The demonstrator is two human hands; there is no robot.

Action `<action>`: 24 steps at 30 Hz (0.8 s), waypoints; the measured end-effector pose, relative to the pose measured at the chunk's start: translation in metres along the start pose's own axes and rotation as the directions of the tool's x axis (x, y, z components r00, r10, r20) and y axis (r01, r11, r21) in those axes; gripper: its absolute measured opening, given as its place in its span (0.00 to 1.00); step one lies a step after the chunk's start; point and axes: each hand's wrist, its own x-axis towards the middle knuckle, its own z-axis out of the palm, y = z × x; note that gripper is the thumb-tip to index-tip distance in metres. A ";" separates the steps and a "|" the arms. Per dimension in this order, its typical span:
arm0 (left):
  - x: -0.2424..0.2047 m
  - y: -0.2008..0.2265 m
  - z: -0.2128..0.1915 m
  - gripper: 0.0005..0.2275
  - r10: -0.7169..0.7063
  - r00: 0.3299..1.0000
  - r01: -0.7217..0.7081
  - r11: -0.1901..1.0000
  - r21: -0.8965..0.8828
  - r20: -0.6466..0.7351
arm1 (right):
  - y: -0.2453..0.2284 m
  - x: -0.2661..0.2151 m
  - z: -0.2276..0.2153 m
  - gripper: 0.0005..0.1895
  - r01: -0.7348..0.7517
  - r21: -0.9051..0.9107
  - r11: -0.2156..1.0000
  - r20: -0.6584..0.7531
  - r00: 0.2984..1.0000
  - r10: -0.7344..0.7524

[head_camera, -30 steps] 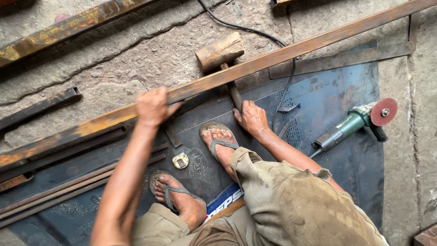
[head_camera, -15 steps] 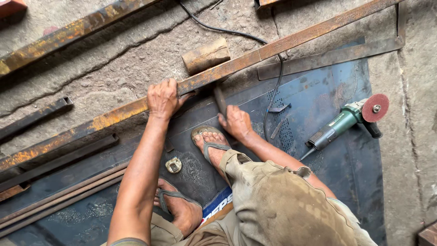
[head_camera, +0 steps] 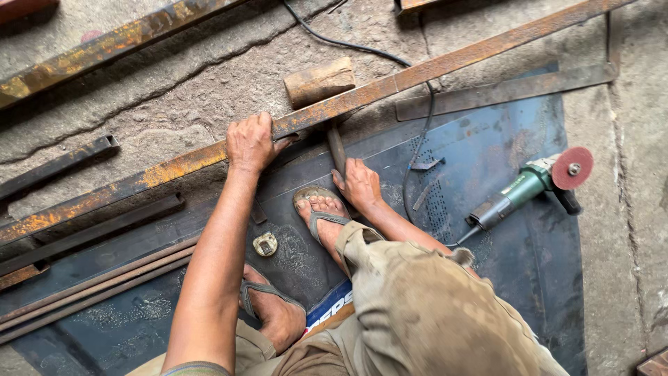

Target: The person measures a long metal bar with a tape measure, marks it, and cuts it with an angle grinder. The person repeats the measuring and cutting process on the same bar to produce multiple pieces.

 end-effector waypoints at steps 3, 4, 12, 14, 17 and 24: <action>-0.008 0.006 -0.009 0.34 -0.017 0.998 0.018 1.000 -0.007 0.068 | 0.005 -0.003 0.009 0.21 -0.035 -0.009 0.999 0.007 0.999 0.035; -0.014 0.006 -0.014 0.36 0.007 1.000 -0.007 1.000 -0.009 -0.001 | 0.006 -0.003 0.013 0.21 -0.043 -0.019 0.999 0.026 0.999 0.043; -0.112 -0.060 -0.128 0.31 0.116 0.986 -0.142 0.957 0.252 0.116 | 0.018 0.010 0.040 0.22 -0.052 0.003 0.999 0.009 0.999 0.052; -0.139 -0.086 -0.164 0.25 0.073 0.983 -0.137 0.906 0.401 0.171 | 0.019 0.016 0.044 0.24 -0.054 0.002 0.999 0.007 0.999 0.054; -0.176 -0.110 -0.206 0.22 -0.011 0.988 -0.074 0.843 0.533 0.154 | 0.020 0.020 0.049 0.25 -0.064 0.001 0.998 0.020 0.998 0.064; -0.218 -0.116 -0.236 0.21 -0.056 0.986 -0.042 0.826 0.562 0.156 | 0.038 0.028 0.043 0.26 0.008 -0.024 1.000 0.014 1.000 -0.008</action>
